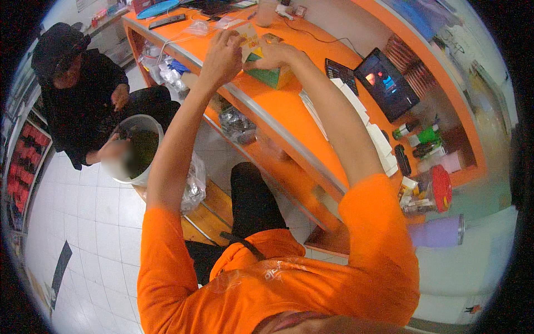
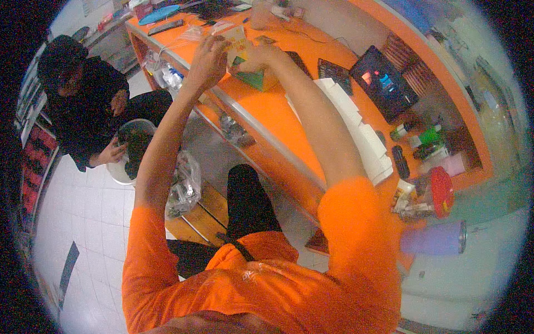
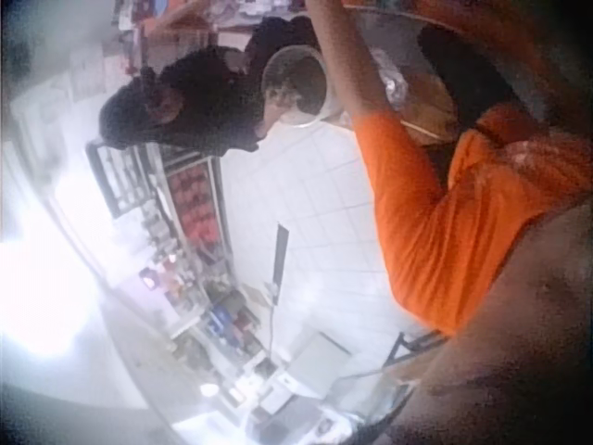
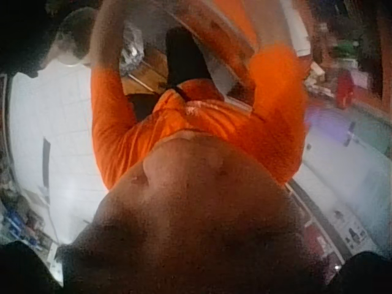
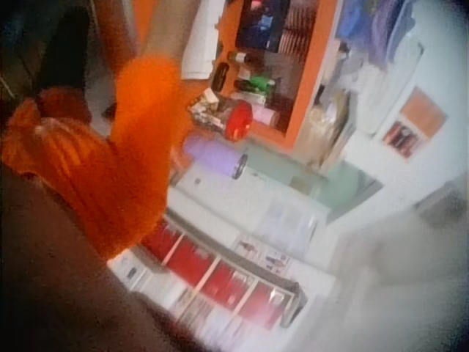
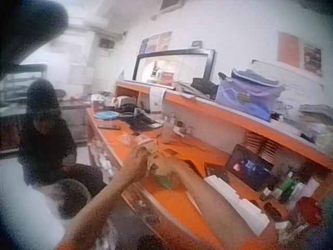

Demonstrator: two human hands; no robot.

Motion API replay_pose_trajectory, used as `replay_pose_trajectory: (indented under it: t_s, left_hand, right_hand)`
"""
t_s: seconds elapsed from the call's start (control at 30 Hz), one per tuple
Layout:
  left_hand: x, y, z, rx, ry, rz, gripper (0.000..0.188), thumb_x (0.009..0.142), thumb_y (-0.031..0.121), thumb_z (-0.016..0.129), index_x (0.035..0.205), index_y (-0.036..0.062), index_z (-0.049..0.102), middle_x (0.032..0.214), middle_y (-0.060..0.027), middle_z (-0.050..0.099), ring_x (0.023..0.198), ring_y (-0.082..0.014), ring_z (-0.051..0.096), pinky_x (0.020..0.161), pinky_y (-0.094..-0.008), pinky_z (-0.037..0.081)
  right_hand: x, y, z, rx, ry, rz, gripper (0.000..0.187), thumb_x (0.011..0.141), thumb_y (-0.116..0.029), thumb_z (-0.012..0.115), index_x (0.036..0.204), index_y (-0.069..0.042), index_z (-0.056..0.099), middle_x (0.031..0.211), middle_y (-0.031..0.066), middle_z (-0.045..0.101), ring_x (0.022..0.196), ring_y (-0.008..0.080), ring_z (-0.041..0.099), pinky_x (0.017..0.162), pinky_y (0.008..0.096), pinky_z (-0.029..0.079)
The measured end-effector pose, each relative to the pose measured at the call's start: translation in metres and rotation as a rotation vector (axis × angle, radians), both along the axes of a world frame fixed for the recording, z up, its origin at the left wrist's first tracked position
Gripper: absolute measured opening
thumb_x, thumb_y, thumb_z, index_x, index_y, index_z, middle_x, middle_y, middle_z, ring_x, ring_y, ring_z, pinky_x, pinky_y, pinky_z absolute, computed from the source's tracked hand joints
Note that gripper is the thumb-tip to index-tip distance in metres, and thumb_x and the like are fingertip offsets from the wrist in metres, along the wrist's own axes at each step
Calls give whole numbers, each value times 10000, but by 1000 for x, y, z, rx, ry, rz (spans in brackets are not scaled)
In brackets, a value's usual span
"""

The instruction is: The person sits on the floor and repeatedly folds flat paper sheets into small rectangular boxes, then inserts small green items into them. They handle the boxes one at a time, folding edges and tucking flaps to close them.

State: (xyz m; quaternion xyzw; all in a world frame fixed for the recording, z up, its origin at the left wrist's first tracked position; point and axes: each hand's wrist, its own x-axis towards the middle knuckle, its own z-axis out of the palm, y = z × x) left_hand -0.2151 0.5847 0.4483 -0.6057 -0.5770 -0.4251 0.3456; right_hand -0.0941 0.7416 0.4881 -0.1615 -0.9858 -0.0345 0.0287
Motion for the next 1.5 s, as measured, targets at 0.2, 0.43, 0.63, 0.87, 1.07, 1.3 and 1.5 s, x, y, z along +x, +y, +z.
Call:
replay_pose_trajectory:
  t_s: [0.2, 0.43, 0.63, 0.87, 1.07, 1.3, 1.5]
  left_hand:
    - [100, -103, 1, 111, -240, -69, 242, 777, 3, 671, 1016, 13, 635, 1040, -147, 593, 1014, -353, 557, 873, -426, 466]
    - [176, -166, -34, 27, -458, -334, 181, 783, -10, 687, 961, -4, 653, 890, -137, 649, 851, -328, 616, 764, -394, 495]
    - [199, -138, -10, -91, -571, -564, 174, 818, 64, 691, 958, -34, 659, 876, -150, 665, 857, -326, 629, 759, -380, 496]
    - [219, -80, 1, -131, -343, -586, 339, 883, 167, 638, 1154, -34, 613, 1156, -217, 619, 1096, -363, 577, 938, -439, 454]
    - [231, -44, -23, -416, -62, -478, 552, 937, 310, 563, 1305, -98, 511, 1353, -291, 508, 1321, -403, 440, 1120, -471, 328]
    - [209, -148, 2, -62, -676, -484, 404, 938, 149, 555, 1301, -30, 541, 1317, -176, 573, 1245, -289, 531, 1080, -391, 380]
    - [154, -329, 12, 79, -791, -364, 429, 828, 404, 589, 928, -12, 560, 949, -128, 557, 847, -217, 551, 797, -334, 458]
  right_hand:
    - [16, -10, 28, -244, -56, 83, 899, 714, -722, 687, 1339, -97, 522, 1306, 192, 582, 1252, 341, 519, 1049, 443, 418]
    - [111, -22, 95, 49, 216, 210, 749, 754, -588, 750, 1174, 16, 609, 1099, 193, 672, 979, 254, 680, 846, 365, 551]
    - [202, -64, 77, -326, -298, -536, 934, 593, -674, 830, 971, 160, 648, 793, 203, 668, 703, 304, 703, 550, 394, 609]
    - [233, -33, 53, -646, -129, -428, 485, 803, -396, 753, 1022, 31, 676, 775, 155, 674, 619, 220, 682, 473, 351, 567]
    - [249, -26, 54, -51, 44, -445, 177, 762, -111, 580, 850, 8, 678, 687, 201, 656, 649, 277, 695, 639, 444, 562]
    - [266, -197, 124, 396, 546, -432, 240, 782, -66, 557, 988, -39, 677, 894, 221, 692, 854, 384, 678, 789, 444, 553]
    - [239, -326, 18, 356, 588, 393, 302, 717, -257, 617, 982, -133, 694, 1138, 104, 621, 1179, 319, 543, 947, 658, 428]
